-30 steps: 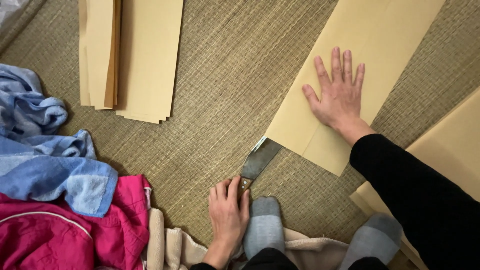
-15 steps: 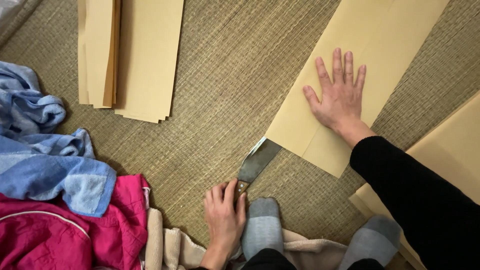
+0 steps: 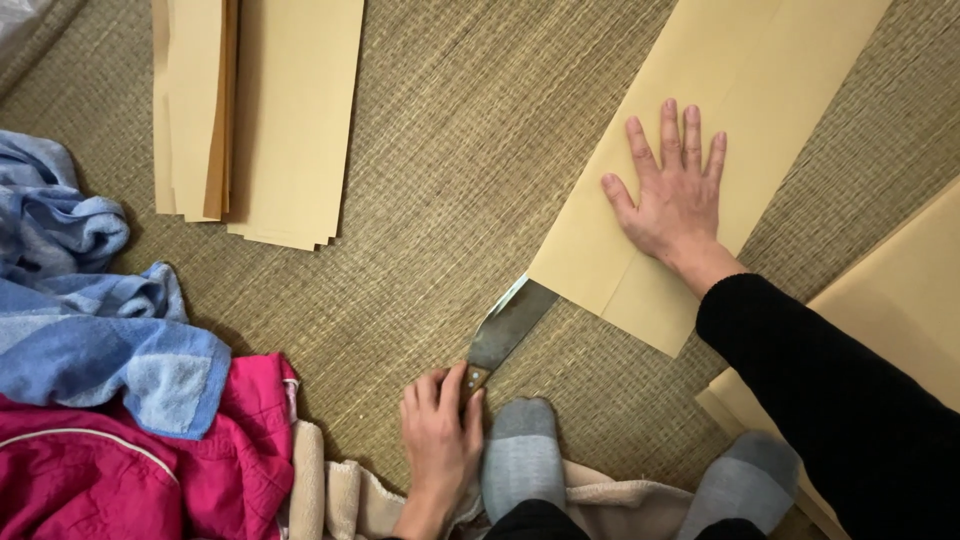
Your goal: Folding and cutting large sheets of brown paper into strips using a knife on a floor mat.
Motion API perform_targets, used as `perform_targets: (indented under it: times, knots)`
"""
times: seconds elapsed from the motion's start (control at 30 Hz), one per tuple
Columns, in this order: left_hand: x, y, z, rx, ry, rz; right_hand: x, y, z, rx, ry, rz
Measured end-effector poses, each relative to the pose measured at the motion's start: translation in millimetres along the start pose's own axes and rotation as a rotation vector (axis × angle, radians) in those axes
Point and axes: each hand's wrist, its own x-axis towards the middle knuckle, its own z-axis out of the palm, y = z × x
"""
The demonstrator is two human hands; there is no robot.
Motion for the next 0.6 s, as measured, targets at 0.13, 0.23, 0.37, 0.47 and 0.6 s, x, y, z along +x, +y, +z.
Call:
perform_targets:
  times: [0.13, 0.23, 0.37, 0.47, 0.6]
  knots:
    - [25.2, 28.2, -13.7, -0.026, 0.050, 0.074, -0.1, -1.6, -1.6, -0.006, -0.013, 0.011]
    - [25.5, 26.2, -11.4, -0.075, 0.067, 0.073, 0.5, -1.1, -0.6, -0.012, -0.017, 0.010]
    - [10.2, 7.3, -5.7, -0.019, 0.029, 0.023, 0.4, 0.8, 0.0, -0.012, -0.018, 0.018]
    - [15.6, 10.3, -9.0, -0.031, 0.004, 0.015, -0.1, -2.5, -3.4, -0.005, -0.028, 0.020]
    - [39.0, 22.9, -5.5, -0.048, 0.050, 0.106, -0.2, -1.3, -1.7, -0.003, -0.008, 0.000]
